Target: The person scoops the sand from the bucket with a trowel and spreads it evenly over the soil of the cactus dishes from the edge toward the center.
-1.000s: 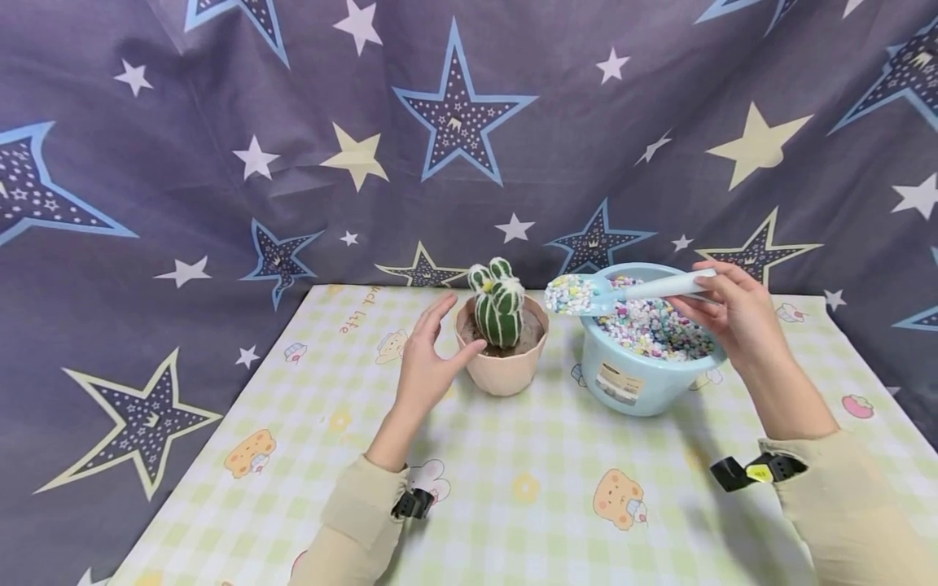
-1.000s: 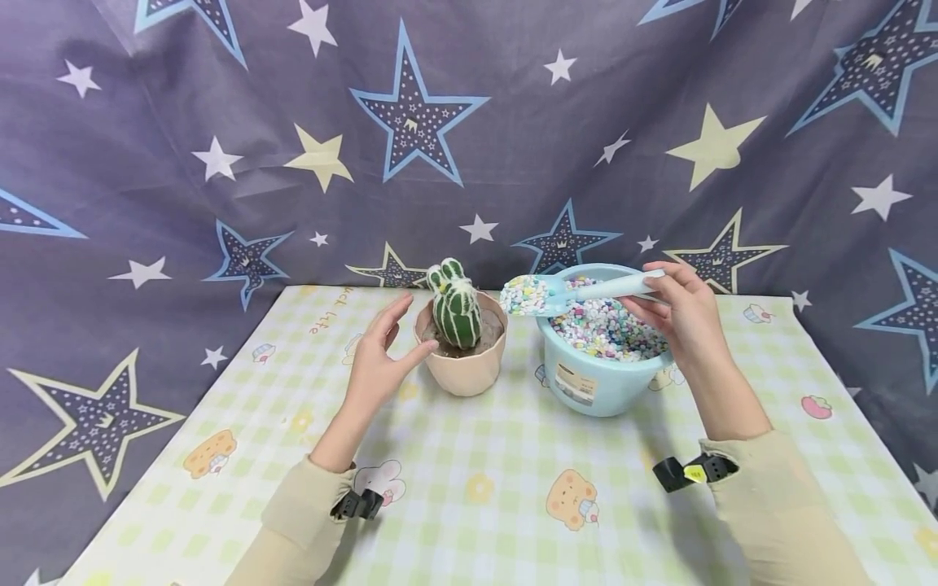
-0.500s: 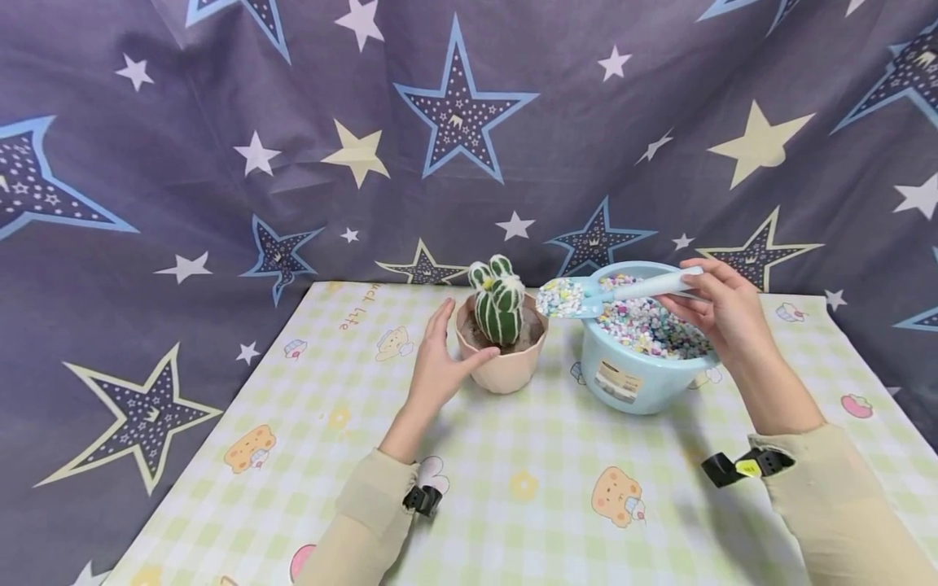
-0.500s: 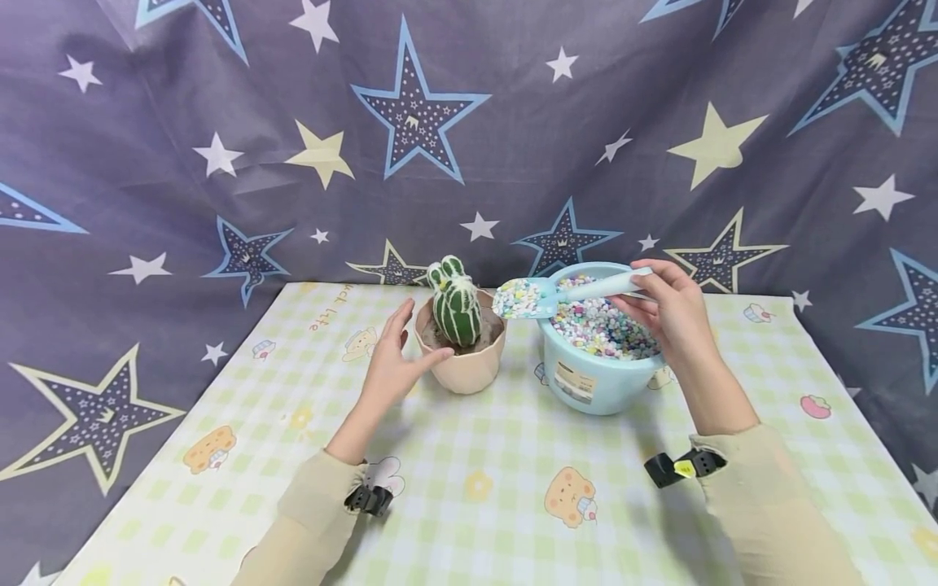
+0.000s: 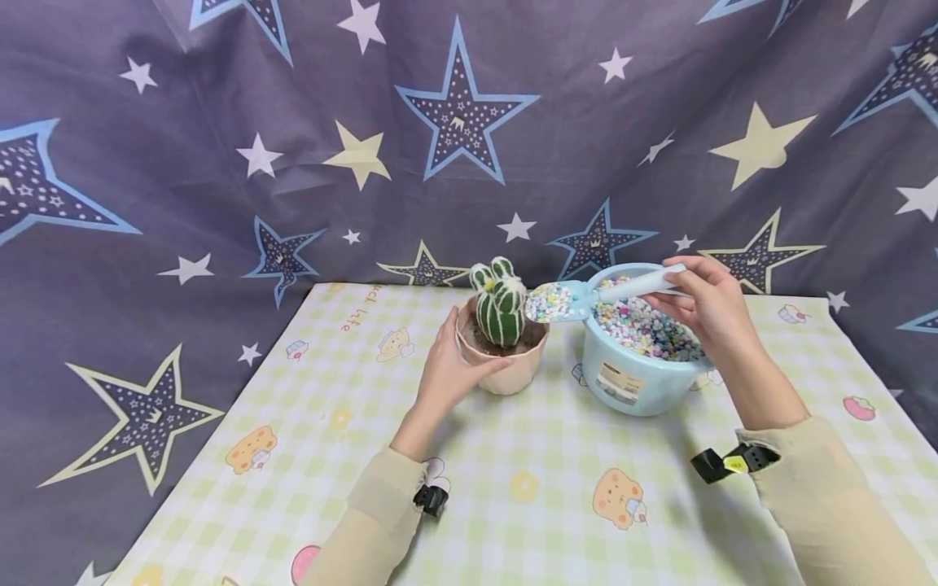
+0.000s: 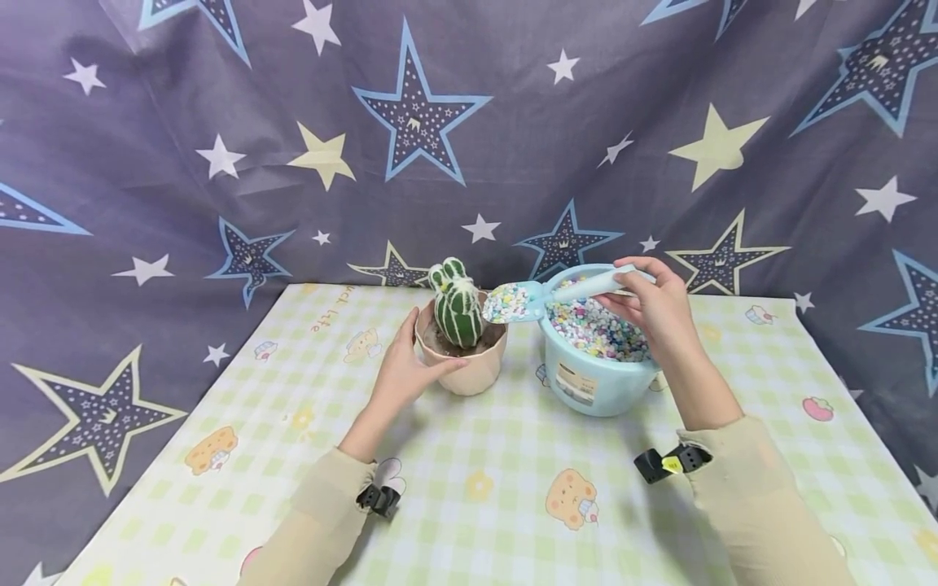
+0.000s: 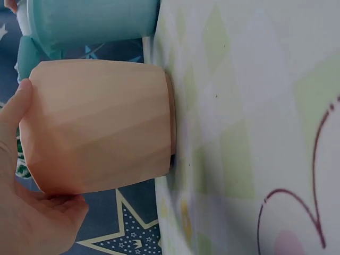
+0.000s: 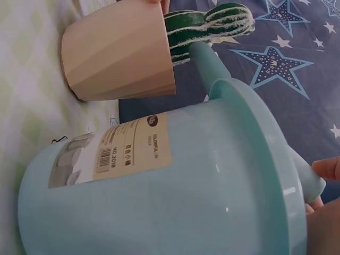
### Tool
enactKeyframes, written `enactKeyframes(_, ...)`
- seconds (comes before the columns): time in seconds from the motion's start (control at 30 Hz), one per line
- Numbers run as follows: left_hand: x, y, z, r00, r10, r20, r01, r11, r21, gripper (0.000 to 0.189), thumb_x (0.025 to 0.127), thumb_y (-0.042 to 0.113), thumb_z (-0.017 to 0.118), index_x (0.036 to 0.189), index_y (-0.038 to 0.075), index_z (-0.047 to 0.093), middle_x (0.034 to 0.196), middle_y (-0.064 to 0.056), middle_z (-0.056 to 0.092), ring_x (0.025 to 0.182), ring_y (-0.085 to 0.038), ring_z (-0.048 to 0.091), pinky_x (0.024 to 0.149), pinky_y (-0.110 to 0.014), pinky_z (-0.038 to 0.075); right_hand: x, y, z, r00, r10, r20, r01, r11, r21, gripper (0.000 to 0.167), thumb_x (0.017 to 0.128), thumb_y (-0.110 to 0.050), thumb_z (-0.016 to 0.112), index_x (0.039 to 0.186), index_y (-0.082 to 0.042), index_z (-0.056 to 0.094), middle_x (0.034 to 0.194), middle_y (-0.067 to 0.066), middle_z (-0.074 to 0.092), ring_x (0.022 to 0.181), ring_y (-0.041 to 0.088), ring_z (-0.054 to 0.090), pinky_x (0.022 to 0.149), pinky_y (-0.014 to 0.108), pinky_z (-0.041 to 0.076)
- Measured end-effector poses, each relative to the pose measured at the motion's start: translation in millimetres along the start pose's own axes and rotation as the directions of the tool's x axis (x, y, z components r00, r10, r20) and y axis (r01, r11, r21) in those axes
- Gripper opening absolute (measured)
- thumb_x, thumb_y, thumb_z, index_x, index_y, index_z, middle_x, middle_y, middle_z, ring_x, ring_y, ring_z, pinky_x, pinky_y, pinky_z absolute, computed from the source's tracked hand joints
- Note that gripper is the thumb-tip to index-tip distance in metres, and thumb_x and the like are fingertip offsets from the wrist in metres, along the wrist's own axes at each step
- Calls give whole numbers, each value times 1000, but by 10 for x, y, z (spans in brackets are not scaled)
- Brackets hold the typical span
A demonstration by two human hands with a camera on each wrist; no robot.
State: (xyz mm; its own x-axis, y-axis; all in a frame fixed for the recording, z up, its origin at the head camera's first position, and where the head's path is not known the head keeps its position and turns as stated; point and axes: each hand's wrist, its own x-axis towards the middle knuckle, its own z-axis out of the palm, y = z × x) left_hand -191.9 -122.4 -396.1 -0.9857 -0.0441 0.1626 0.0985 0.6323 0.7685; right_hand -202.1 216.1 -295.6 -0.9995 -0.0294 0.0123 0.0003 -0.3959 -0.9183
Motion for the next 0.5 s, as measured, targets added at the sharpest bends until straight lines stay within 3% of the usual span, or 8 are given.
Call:
enactKeyframes(0.27,-37,4,-17,998,-41,-50,43,998,51,121,65,62,85,159,16,24,160,-11,36,142,-39,42,115,-56,40,14,5,81,1000,-12,5,12,998,-59,10,97,-4,59,105,-7,62,93,3,67,75,16,76,74,24,62)
enactKeyframes(0.5,-30,6,-34,999,-15,-41,17,998,59,118,68,61,84,158,13,26,159,-13,38,141,-39,43,113,-56,41,50,18,150,999,-32,1,32,996,-84,13,96,2,55,102,-8,62,89,1,68,72,15,76,74,23,62)
